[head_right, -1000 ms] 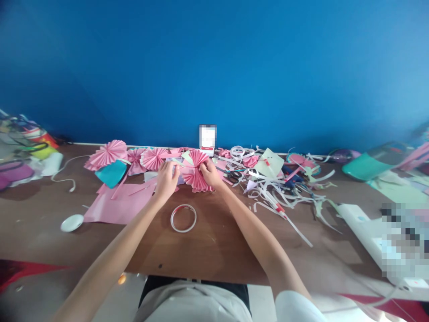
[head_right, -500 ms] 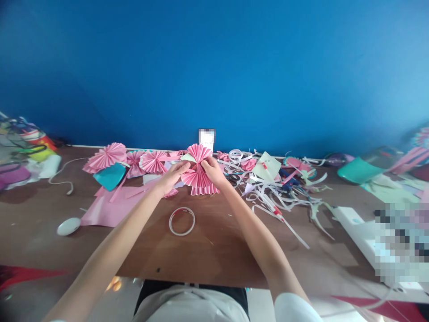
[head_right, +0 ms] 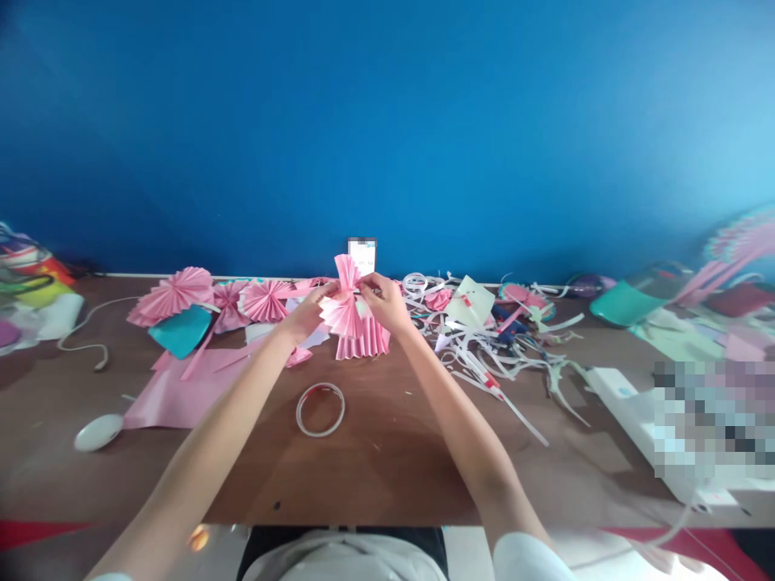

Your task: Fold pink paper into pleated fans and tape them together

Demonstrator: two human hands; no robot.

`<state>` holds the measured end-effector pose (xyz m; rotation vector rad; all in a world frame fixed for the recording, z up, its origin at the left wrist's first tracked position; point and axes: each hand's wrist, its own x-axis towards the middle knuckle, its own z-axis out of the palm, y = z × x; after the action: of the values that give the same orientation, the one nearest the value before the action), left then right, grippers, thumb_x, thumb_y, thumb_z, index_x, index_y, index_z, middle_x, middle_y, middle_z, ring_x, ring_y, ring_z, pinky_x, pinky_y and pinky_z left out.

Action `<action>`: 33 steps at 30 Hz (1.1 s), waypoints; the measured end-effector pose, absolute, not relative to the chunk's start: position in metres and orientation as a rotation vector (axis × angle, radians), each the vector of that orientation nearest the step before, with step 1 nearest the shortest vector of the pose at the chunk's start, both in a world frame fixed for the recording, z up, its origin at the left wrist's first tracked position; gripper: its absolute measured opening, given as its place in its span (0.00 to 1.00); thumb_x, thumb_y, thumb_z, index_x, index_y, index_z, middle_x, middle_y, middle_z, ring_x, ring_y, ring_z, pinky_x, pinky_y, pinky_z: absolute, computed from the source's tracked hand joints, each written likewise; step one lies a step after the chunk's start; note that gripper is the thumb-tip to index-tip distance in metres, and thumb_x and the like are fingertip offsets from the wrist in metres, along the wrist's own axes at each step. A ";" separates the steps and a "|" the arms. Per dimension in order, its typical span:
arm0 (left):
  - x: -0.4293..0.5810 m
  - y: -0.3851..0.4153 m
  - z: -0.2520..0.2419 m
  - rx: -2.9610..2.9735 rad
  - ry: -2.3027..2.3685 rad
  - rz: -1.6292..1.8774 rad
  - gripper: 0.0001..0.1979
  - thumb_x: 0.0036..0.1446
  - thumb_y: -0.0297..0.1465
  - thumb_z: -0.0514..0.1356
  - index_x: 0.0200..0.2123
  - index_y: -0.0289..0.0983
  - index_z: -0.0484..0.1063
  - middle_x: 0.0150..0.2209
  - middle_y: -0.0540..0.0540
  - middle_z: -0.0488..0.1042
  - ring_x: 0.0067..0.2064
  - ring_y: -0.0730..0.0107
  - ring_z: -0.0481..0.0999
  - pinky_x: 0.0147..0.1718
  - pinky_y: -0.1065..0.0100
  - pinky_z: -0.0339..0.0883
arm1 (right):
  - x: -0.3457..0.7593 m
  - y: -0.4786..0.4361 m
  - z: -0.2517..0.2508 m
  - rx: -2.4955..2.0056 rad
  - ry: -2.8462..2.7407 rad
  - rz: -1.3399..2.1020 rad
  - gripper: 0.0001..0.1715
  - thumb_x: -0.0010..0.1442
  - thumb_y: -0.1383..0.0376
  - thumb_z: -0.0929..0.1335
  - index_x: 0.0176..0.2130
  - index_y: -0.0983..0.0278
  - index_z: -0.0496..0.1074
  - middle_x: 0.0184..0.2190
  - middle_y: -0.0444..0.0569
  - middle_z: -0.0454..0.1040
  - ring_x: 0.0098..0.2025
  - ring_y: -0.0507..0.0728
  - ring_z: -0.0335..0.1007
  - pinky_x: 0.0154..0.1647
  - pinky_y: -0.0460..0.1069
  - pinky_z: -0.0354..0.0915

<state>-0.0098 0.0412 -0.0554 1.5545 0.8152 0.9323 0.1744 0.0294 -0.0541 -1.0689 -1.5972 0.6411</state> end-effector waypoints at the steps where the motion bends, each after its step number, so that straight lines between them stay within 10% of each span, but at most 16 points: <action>1: -0.011 0.043 -0.052 1.596 0.839 0.946 0.14 0.56 0.39 0.63 0.43 0.39 0.75 0.45 0.42 0.76 0.46 0.59 0.75 0.43 0.63 0.67 | 0.177 0.028 -0.051 -1.081 -1.587 0.624 0.11 0.59 0.61 0.64 0.35 0.64 0.74 0.33 0.48 0.77 0.36 0.56 0.70 0.38 0.50 0.63; 12: -0.024 0.050 -0.033 1.737 0.798 1.099 0.17 0.58 0.42 0.63 0.45 0.36 0.72 0.45 0.42 0.76 0.46 0.62 0.74 0.44 0.66 0.65 | 0.207 0.020 -0.027 -1.168 -1.536 0.548 0.13 0.54 0.70 0.61 0.35 0.63 0.73 0.32 0.49 0.77 0.32 0.56 0.70 0.32 0.50 0.63; 20: -0.022 0.039 -0.020 1.851 0.796 1.054 0.15 0.58 0.42 0.62 0.38 0.36 0.72 0.33 0.47 0.73 0.34 0.69 0.72 0.35 0.68 0.63 | 0.167 0.000 -0.022 -1.017 -1.659 0.785 0.19 0.61 0.54 0.68 0.46 0.63 0.72 0.43 0.52 0.77 0.43 0.57 0.73 0.41 0.50 0.67; 33: -0.027 0.035 -0.014 1.655 0.853 1.133 0.15 0.58 0.42 0.60 0.40 0.36 0.73 0.38 0.45 0.76 0.41 0.63 0.75 0.41 0.64 0.66 | 0.174 -0.001 -0.020 -1.042 -1.728 0.738 0.13 0.63 0.56 0.66 0.35 0.63 0.72 0.22 0.44 0.70 0.24 0.52 0.65 0.26 0.47 0.58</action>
<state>-0.0270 0.0346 -0.0141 1.6549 0.8527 1.1330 0.1741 -0.0009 -0.0204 -1.0425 -1.7277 0.7378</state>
